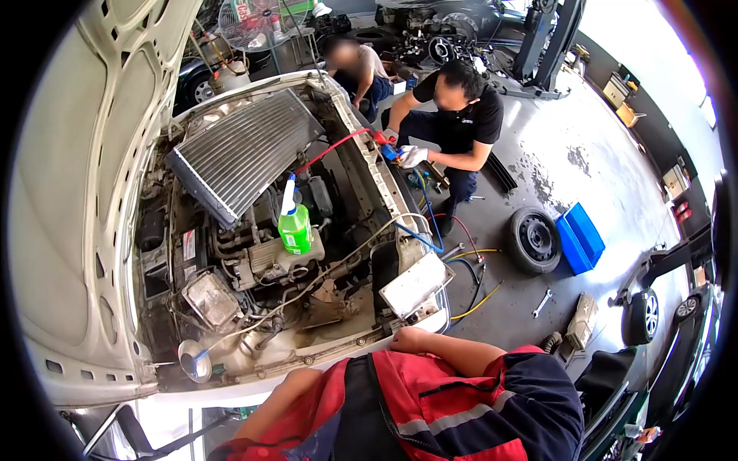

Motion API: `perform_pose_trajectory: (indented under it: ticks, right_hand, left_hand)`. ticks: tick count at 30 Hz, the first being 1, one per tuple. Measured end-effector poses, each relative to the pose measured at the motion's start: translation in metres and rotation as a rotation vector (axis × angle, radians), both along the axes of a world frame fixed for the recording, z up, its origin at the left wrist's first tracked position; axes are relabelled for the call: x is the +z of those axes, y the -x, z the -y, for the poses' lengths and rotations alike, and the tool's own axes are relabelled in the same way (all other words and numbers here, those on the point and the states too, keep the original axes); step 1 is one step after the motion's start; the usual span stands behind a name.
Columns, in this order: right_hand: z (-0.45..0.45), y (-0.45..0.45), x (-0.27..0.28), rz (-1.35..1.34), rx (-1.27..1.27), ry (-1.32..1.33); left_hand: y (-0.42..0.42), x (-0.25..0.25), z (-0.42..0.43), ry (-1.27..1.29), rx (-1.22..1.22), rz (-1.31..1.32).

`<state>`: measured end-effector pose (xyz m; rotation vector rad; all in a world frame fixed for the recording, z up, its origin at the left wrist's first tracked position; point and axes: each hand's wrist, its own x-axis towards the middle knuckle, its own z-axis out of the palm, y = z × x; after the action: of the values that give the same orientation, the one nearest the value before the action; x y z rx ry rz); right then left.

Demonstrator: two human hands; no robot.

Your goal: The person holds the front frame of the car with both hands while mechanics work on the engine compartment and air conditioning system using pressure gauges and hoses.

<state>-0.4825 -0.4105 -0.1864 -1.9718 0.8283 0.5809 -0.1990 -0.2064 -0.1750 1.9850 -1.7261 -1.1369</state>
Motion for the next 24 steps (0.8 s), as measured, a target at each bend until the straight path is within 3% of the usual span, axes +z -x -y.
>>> perform_pose_trajectory:
  ticks: [2,6,14,18,24]
  right_hand:
    - [0.0,0.0,0.0,-0.001,-0.022,-0.016]
    - [-0.002,0.003,-0.014,0.0,-0.021,-0.03]
    - [0.0,0.003,-0.015,0.015,-0.007,-0.022]
    - [0.002,-0.001,-0.006,-0.021,-0.002,-0.043]
    - [0.003,0.001,-0.001,0.015,0.007,-0.042]
  left_hand:
    - [-0.016,0.007,0.009,-0.337,-0.345,0.229]
    - [-0.008,0.049,0.026,-0.391,-0.482,0.217]
    - [-0.015,0.004,0.021,-0.437,-0.48,0.201]
    - [-0.012,0.017,0.025,-0.428,-0.478,0.143]
    - [-0.021,-0.01,0.021,-0.366,-0.54,0.122]
